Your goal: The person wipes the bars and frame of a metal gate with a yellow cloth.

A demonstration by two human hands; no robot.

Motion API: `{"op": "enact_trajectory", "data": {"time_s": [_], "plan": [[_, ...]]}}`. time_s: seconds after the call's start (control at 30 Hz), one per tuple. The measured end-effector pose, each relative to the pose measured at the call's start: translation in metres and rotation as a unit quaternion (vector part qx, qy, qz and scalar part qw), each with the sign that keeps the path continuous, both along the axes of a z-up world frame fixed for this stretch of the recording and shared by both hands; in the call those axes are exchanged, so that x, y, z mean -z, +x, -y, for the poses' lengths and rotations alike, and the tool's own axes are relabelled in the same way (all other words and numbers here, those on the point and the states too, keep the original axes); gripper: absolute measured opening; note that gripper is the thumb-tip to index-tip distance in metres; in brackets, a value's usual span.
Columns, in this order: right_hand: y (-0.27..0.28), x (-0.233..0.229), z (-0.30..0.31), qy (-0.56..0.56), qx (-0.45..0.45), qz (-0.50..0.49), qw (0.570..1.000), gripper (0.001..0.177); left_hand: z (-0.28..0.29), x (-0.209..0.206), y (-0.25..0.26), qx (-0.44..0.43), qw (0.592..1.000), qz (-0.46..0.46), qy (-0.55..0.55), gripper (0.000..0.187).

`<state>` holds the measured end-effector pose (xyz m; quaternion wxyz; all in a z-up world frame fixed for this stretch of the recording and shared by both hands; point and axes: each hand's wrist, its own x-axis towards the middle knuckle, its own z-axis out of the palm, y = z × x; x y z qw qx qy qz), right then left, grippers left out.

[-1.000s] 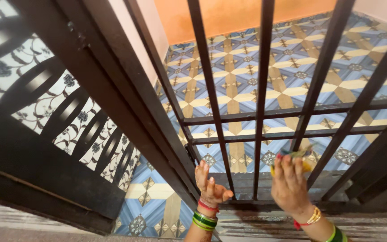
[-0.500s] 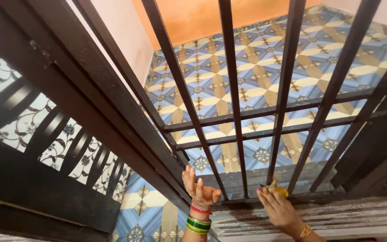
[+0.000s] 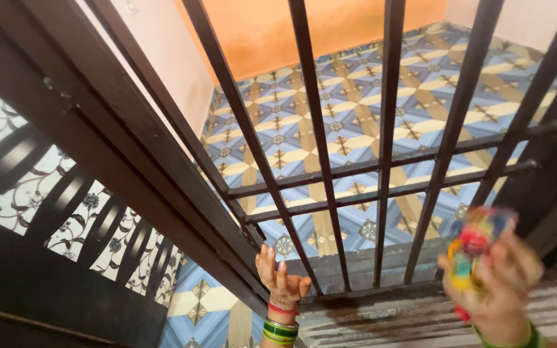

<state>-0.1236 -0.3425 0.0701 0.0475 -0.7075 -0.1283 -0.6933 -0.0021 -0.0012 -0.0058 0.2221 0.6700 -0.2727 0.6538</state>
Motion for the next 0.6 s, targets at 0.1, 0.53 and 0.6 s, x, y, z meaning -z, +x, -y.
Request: {"op": "enact_trajectory", "data": {"time_s": [0.1,0.53,0.6], "plan": [[0.034,-0.074,-0.012,0.013,-0.02,0.016,1.0,0.043,0.0,-0.002,-0.001,0.001,1.0,-0.004,0.004,0.054],[0.07,0.016,-0.021,0.024,-0.061,-0.06,0.996,0.033,0.001,0.0,0.0,-0.028,1.0,0.012,0.006,0.051],[0.073,0.046,-0.017,0.017,-0.086,-0.064,0.994,0.033,0.002,0.001,0.0,-0.03,0.999,0.013,-0.001,0.051]]}}
